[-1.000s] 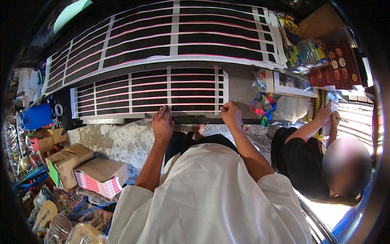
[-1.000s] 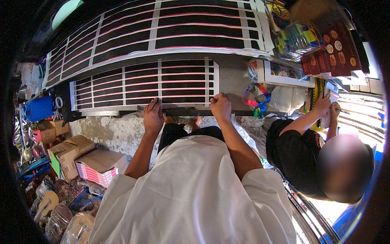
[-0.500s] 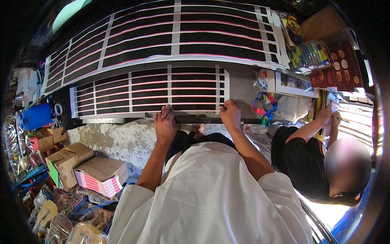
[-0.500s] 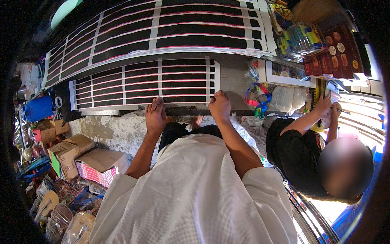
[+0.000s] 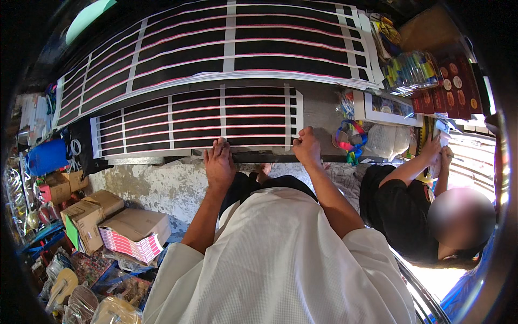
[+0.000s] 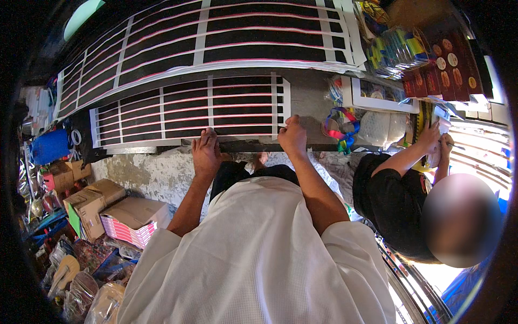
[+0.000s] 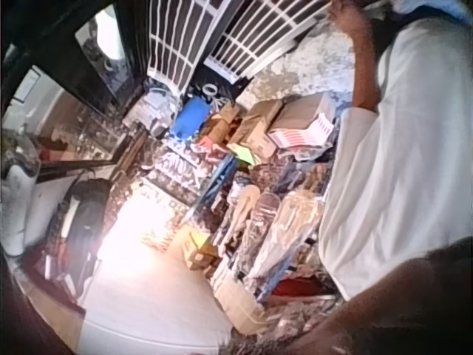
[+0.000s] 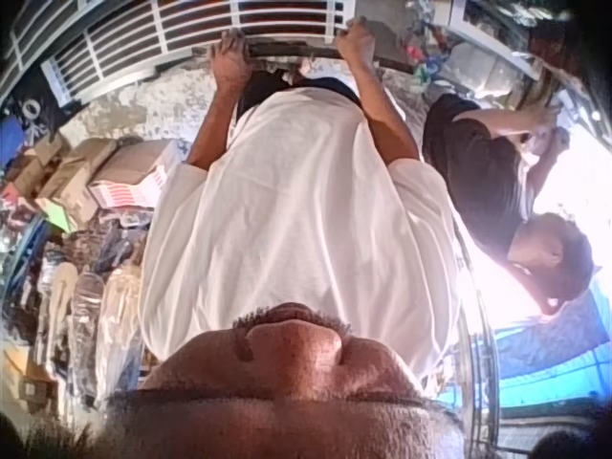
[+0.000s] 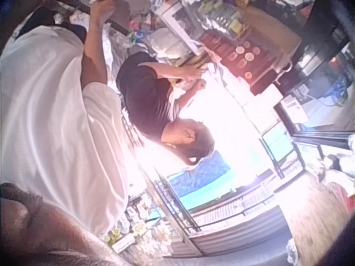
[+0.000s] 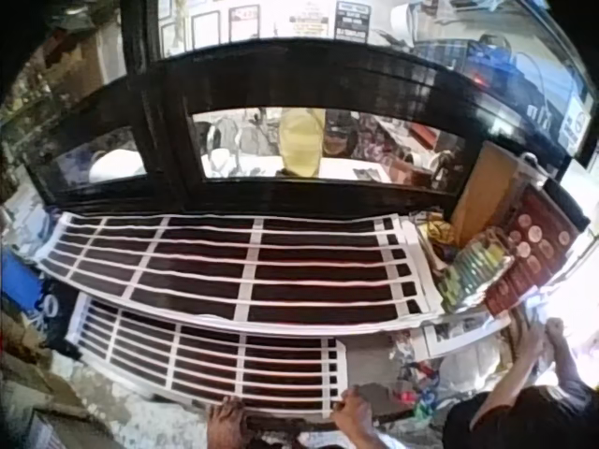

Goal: The person assembles a metal grill by aligning and pressing together white-framed panels with pink horizontal bars. They then place a red printed sheet over the assembled grill and handle a black cloth and a white cable on the table.

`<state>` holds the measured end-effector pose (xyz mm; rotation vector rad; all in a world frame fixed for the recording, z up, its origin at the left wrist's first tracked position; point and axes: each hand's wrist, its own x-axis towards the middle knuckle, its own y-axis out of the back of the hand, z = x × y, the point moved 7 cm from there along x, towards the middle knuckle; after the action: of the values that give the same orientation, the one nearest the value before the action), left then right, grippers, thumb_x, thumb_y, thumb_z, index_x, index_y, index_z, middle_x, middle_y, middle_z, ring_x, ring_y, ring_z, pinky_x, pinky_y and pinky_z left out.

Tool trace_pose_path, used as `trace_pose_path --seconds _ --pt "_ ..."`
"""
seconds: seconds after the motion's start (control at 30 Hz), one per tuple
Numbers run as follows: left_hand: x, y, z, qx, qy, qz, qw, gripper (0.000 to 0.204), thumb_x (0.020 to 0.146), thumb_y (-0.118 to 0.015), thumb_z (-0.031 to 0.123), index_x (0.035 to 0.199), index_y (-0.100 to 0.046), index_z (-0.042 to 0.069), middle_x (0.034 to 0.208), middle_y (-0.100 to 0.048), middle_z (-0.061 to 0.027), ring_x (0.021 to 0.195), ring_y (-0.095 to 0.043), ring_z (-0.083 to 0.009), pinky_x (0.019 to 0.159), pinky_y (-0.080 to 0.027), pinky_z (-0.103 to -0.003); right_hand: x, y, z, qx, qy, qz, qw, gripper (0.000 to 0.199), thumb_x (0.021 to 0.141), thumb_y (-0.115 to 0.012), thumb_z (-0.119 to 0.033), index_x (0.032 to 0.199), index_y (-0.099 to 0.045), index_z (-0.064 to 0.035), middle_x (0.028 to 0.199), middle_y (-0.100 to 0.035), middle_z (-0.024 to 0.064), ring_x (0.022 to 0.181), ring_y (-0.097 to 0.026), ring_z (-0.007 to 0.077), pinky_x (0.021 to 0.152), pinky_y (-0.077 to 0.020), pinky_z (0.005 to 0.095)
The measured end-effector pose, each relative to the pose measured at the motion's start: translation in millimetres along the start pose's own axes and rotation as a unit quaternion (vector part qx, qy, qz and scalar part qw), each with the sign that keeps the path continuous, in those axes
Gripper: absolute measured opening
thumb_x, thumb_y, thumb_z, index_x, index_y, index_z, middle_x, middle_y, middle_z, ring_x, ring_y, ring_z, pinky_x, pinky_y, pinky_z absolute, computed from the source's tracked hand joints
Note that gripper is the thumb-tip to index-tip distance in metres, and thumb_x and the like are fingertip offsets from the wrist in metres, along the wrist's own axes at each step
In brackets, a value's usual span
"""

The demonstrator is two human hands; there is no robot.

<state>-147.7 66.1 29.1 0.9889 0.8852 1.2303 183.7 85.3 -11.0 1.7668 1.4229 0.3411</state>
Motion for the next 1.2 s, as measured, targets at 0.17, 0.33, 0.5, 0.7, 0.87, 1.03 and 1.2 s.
trace_pose_path --seconds 0.17,0.33,0.5,0.7,0.87,1.03,1.2 --pt "-1.8 -0.2 0.6 0.007 0.010 -0.011 1.000 0.043 0.104 -0.060 0.014 0.145 -0.067 0.004 0.160 -0.057 -0.0116 0.147 -0.055 -0.0399 0.125 -0.034 -0.070 -2.6 4.1 -10.1 -0.026 0.042 0.015 0.999 0.032 0.091 -0.074 -0.002 0.117 -0.055 -0.0049 0.093 -0.074 0.0186 0.091 -0.078 0.0396 0.081 -0.0607 0.0488" --pt "-1.3 -3.2 -2.6 0.009 0.014 -0.027 1.000 0.043 0.104 -0.062 0.014 0.146 -0.067 0.005 0.162 -0.056 -0.0117 0.149 -0.053 -0.0394 0.125 -0.034 -0.070 -5.0 4.7 -15.7 -0.047 0.066 0.014 0.997 0.032 0.092 -0.071 -0.001 0.118 -0.053 -0.0053 0.097 -0.074 0.0201 0.095 -0.077 0.0424 0.084 -0.0603 0.0506" --pt "-1.6 -4.9 -5.2 0.012 0.013 -0.026 1.000 0.043 0.104 -0.064 0.014 0.146 -0.067 0.008 0.163 -0.055 -0.0135 0.151 -0.051 -0.0389 0.126 -0.032 -0.069 -5.5 4.1 -14.2 -0.048 0.067 -0.004 0.997 0.034 0.092 -0.071 0.000 0.120 -0.052 -0.0056 0.098 -0.074 0.0209 0.097 -0.077 0.0439 0.084 -0.0599 0.0520" --pt "-2.1 -2.3 -3.6 0.005 0.013 -0.010 1.000 0.041 0.104 -0.061 0.013 0.144 -0.069 0.005 0.162 -0.057 -0.0107 0.149 -0.054 -0.0384 0.125 -0.033 -0.071 -7.0 5.7 -14.7 -0.015 0.080 0.023 0.996 0.036 0.091 -0.072 0.001 0.120 -0.051 -0.0055 0.091 -0.074 0.0204 0.091 -0.077 0.0440 0.080 -0.0598 0.0516" --pt "-2.1 -4.3 -4.1 0.005 0.025 -0.034 0.999 0.046 0.102 -0.064 0.013 0.147 -0.067 0.008 0.164 -0.054 -0.0135 0.153 -0.050 -0.0386 0.126 -0.032 -0.071 -4.4 2.2 -8.6 -0.008 0.056 0.015 0.998 0.038 0.089 -0.071 0.003 0.120 -0.050 -0.0057 0.086 -0.073 0.0193 0.088 -0.078 0.0419 0.079 -0.0597 0.0503" --pt "-2.9 -2.8 -4.4 -0.001 0.015 -0.020 1.000 0.044 0.102 -0.063 0.012 0.145 -0.067 0.007 0.163 -0.055 -0.0092 0.148 -0.054 -0.0377 0.125 -0.032 -0.071 -3.2 2.3 -9.1 -0.014 0.060 0.037 0.997 0.039 0.087 -0.071 0.002 0.120 -0.051 -0.0060 0.086 -0.073 0.0183 0.086 -0.078 0.0402 0.078 -0.0595 0.0491" --pt "-2.7 -3.2 -5.6 0.009 0.009 -0.015 1.000 0.046 0.101 -0.064 0.012 0.146 -0.067 0.008 0.164 -0.054 -0.0084 0.148 -0.054 -0.0367 0.127 -0.032 -0.070 -1.7 3.5 -10.0 -0.028 0.044 0.041 0.998 0.037 0.088 -0.071 0.000 0.119 -0.053 -0.0059 0.086 -0.073 0.0178 0.085 -0.077 0.0395 0.078 -0.0595 0.0488"
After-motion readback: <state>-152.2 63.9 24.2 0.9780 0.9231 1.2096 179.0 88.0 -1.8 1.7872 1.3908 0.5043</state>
